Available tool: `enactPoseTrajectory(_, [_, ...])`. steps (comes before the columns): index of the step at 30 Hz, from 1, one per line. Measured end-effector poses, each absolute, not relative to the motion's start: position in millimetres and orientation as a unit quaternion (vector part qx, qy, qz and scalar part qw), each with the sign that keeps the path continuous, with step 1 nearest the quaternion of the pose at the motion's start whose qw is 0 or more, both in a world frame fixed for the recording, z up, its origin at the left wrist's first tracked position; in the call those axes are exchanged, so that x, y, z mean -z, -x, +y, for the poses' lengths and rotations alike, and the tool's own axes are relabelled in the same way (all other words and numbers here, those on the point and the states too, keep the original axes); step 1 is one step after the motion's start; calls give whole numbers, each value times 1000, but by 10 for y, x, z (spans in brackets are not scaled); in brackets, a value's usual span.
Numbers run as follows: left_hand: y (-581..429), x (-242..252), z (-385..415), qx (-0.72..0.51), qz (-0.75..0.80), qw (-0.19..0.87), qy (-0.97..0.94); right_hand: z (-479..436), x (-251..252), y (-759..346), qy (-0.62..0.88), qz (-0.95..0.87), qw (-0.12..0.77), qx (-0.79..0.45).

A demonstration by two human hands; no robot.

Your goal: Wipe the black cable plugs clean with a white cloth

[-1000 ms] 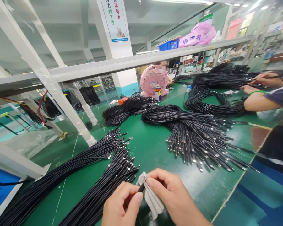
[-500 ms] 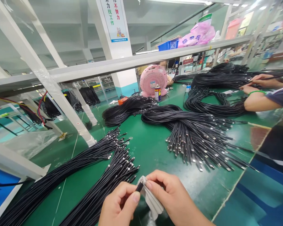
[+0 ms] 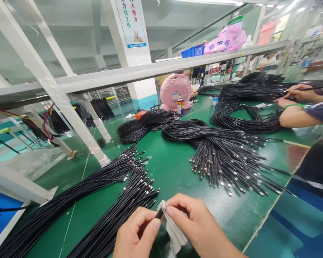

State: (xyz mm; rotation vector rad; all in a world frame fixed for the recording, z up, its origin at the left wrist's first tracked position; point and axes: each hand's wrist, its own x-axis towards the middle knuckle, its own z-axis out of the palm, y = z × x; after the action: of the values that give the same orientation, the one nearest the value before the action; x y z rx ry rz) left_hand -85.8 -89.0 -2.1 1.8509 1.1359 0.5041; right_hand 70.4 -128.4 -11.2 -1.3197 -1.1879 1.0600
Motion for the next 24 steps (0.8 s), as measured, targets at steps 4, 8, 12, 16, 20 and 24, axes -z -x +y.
enactPoseTrajectory(4, [863, -10, -864, -192, 463, 528, -686, -1289, 154, -714, 547, -481, 526, -440])
enactPoseTrajectory(8, [859, -20, -853, -188, 459, 561, -663, -1288, 141, -728, 513, -449, 568, -461])
enactPoseTrajectory(12, [852, -21, -852, -186, 460, 562, -662, -1282, 127, -717, 480, -406, 583, -515])
enactPoseTrajectory(16, [852, 2, -864, -177, 451, 527, -698, -1282, 127, -704, 501, -420, 566, -502])
enactPoseTrajectory(20, [863, 48, -876, -195, 446, 404, -775, -1290, 127, -704, 522, -472, 531, -472])
enactPoseTrajectory(24, [868, 73, -872, -197, 431, 347, -809, -1287, 126, -715, 526, -477, 513, -483])
